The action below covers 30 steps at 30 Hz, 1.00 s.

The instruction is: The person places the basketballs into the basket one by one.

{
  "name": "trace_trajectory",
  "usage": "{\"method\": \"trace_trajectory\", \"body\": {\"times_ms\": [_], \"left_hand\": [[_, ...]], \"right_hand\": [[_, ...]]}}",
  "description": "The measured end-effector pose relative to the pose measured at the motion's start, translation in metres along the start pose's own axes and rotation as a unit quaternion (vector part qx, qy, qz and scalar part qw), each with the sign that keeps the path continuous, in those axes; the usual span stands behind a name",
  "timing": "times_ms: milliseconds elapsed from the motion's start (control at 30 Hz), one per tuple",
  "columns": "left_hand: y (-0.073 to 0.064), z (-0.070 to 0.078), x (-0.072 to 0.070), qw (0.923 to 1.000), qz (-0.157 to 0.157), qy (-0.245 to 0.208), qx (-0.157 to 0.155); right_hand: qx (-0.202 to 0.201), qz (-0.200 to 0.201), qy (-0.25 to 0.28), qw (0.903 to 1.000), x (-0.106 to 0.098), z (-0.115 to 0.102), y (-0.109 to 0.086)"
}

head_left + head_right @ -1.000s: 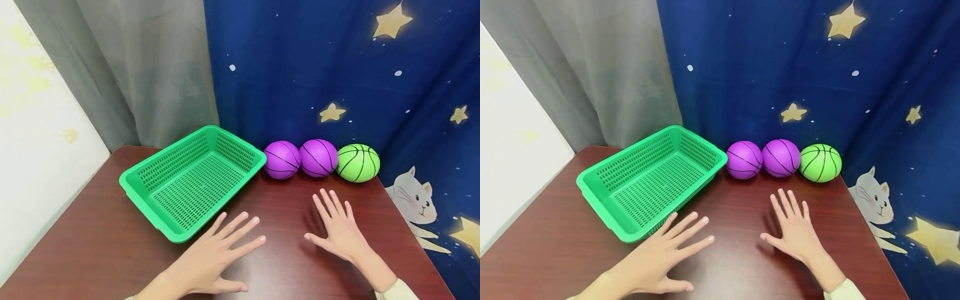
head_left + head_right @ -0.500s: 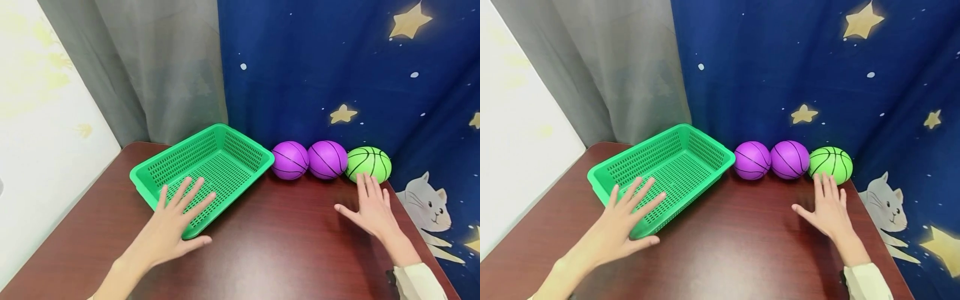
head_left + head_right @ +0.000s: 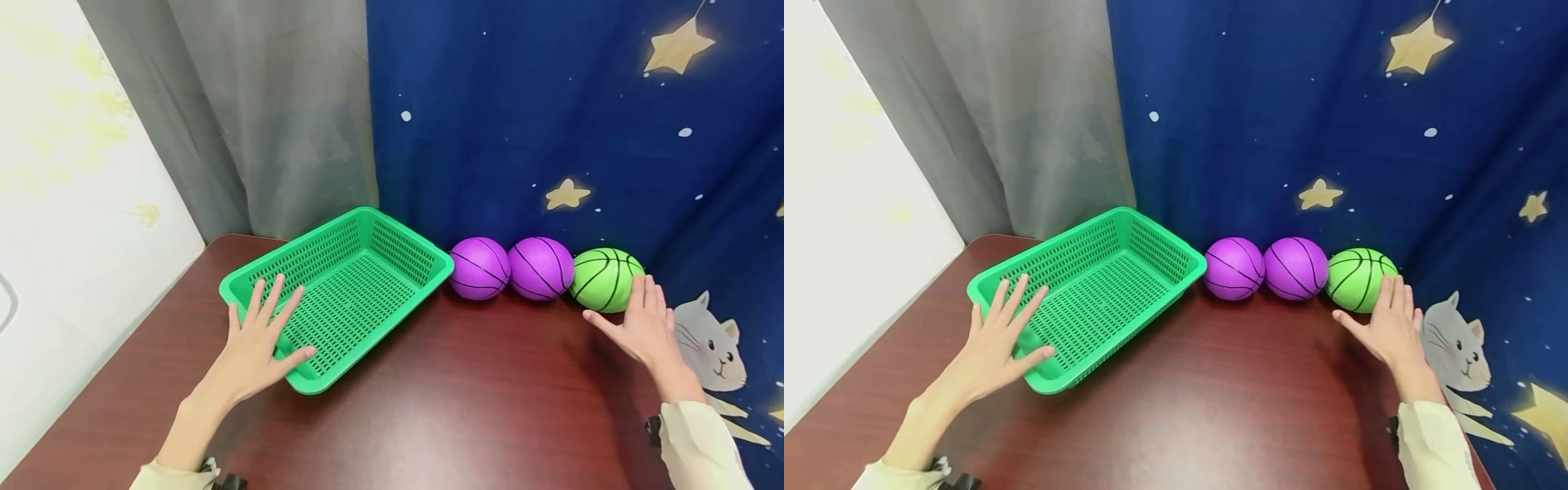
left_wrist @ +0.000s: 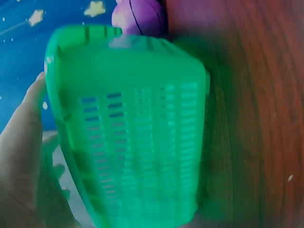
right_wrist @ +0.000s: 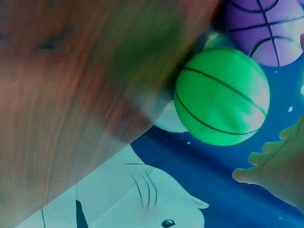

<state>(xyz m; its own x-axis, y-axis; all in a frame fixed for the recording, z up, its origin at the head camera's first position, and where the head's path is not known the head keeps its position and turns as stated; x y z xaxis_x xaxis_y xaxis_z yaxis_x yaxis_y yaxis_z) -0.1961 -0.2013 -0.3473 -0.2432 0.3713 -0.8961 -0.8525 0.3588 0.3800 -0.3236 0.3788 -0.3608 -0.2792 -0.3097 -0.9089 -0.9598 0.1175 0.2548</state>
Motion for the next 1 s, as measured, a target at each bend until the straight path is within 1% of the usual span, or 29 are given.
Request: {"method": "trace_trajectory", "body": {"times_ms": [67,133,200,267,333,500,667,733,800,900,933,1000], "left_hand": [[-0.001,-0.012,0.004,0.9993,-0.018,-0.008,-0.032],[-0.003,-0.021,0.009,0.9970,-0.042,-0.019,-0.062],[-0.006,-0.028,0.014,0.9937,-0.063,-0.028,-0.088],[-0.008,-0.032,0.017,0.9911,-0.077,-0.034,-0.103],[-0.008,-0.033,0.018,0.9902,-0.082,-0.033,-0.109],[-0.006,-0.034,0.019,0.9913,-0.067,-0.041,-0.105],[-0.004,-0.033,0.018,0.9933,-0.043,-0.055,-0.092],[-0.004,-0.034,0.017,0.9940,-0.033,-0.057,-0.088],[-0.004,-0.033,0.016,0.9946,-0.023,-0.056,-0.084],[-0.004,-0.034,0.014,0.9944,-0.008,-0.064,-0.084],[-0.003,-0.035,0.013,0.9938,-0.004,-0.069,-0.086],[-0.004,-0.039,0.011,0.9914,0.006,-0.083,-0.101]], "right_hand": [[0.016,0.008,0.015,0.9997,-0.001,0.006,0.007],[0.031,0.016,0.031,0.9989,-0.002,0.011,0.015],[0.046,0.012,0.043,0.9980,-0.001,0.015,0.022],[0.059,-0.003,0.050,0.9970,0.002,0.018,0.031],[0.070,-0.021,0.052,0.9959,0.007,0.021,0.039],[0.089,-0.047,0.059,0.9932,0.017,0.031,0.054],[0.087,-0.068,0.081,0.9906,0.025,0.033,0.059],[0.083,-0.062,0.088,0.9907,0.027,0.033,0.060],[0.082,-0.047,0.089,0.9915,0.029,0.033,0.060],[0.092,-0.029,0.085,0.9917,0.031,0.035,0.059],[0.096,-0.026,0.082,0.9916,0.032,0.036,0.059],[0.103,-0.023,0.076,0.9915,0.033,0.036,0.058]]}}
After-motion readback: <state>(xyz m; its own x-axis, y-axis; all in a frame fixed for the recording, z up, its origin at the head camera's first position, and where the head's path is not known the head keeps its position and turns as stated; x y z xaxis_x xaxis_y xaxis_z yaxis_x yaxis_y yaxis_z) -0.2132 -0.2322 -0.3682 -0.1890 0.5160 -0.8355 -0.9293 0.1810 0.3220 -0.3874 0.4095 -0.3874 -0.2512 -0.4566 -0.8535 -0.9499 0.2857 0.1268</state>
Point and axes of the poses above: each hand's wrist, its own y-axis towards the middle knuckle, its own x-axis out of the palm, z = x × y, the point moved 9 cm from there along y, towards the middle knuckle, and after that the axes turned 9 degrees about x, right-handed, at the moved point
